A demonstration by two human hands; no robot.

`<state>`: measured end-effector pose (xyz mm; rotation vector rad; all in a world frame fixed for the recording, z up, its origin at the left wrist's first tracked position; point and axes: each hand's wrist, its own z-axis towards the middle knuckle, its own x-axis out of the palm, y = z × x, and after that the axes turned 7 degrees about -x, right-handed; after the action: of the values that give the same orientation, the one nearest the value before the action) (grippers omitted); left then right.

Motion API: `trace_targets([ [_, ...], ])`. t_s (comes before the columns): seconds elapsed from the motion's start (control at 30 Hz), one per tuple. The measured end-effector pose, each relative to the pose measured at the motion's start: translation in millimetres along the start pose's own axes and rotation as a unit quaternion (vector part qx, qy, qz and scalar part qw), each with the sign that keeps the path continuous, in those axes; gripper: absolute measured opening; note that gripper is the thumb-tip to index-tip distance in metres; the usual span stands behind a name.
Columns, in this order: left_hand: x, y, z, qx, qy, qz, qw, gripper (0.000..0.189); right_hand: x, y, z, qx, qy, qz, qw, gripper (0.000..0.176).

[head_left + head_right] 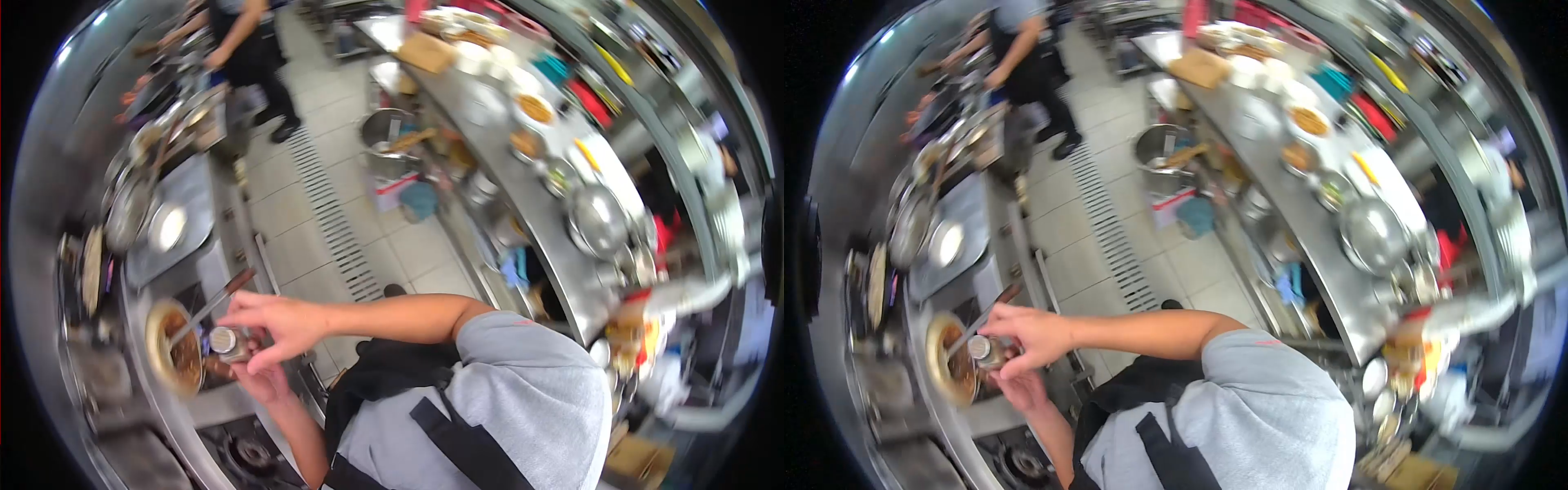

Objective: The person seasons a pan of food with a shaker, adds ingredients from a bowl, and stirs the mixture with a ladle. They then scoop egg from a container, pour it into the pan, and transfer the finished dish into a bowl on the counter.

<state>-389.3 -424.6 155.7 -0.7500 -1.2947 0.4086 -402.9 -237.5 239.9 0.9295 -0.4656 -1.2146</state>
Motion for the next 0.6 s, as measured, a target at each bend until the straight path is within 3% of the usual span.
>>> trace_targets([
  [0.03, 0, 23, 2, -0.047, 0.054, -0.029, 0.997, 0.061, -2, -2, -18, -0.039, -0.055, -0.060, 0.996, 0.054],
  [0.1, 27, 59, 10, -0.115, 0.138, -0.058, 0.982, 0.057, -16, 7, -58, 0.013, -0.141, -0.127, 0.982, 0.045],
  [0.23, 112, 129, 11, -0.229, 0.180, 0.034, 0.956, 0.056, -73, 32, -146, 0.056, -0.247, -0.179, 0.951, 0.041],
  [0.37, 167, 199, 16, -0.368, 0.197, 0.157, 0.895, 0.049, -131, 66, -277, 0.134, -0.399, -0.277, 0.864, 0.043],
  [0.4, 176, 223, 20, -0.409, 0.180, 0.217, 0.868, 0.046, -145, 84, -314, 0.186, -0.426, -0.348, 0.815, 0.043],
  [0.43, 187, 246, 23, -0.404, 0.182, 0.221, 0.869, 0.046, -154, 96, -352, 0.204, -0.511, -0.346, 0.760, 0.038],
  [0.5, 230, 298, 24, -0.443, 0.231, 0.319, 0.806, 0.033, -171, 125, -431, 0.314, -0.542, -0.433, 0.649, 0.040],
  [0.6, 308, 384, 29, -0.387, 0.338, 0.400, 0.759, 0.027, -178, 164, -516, 0.361, -0.633, -0.445, 0.521, 0.039],
])
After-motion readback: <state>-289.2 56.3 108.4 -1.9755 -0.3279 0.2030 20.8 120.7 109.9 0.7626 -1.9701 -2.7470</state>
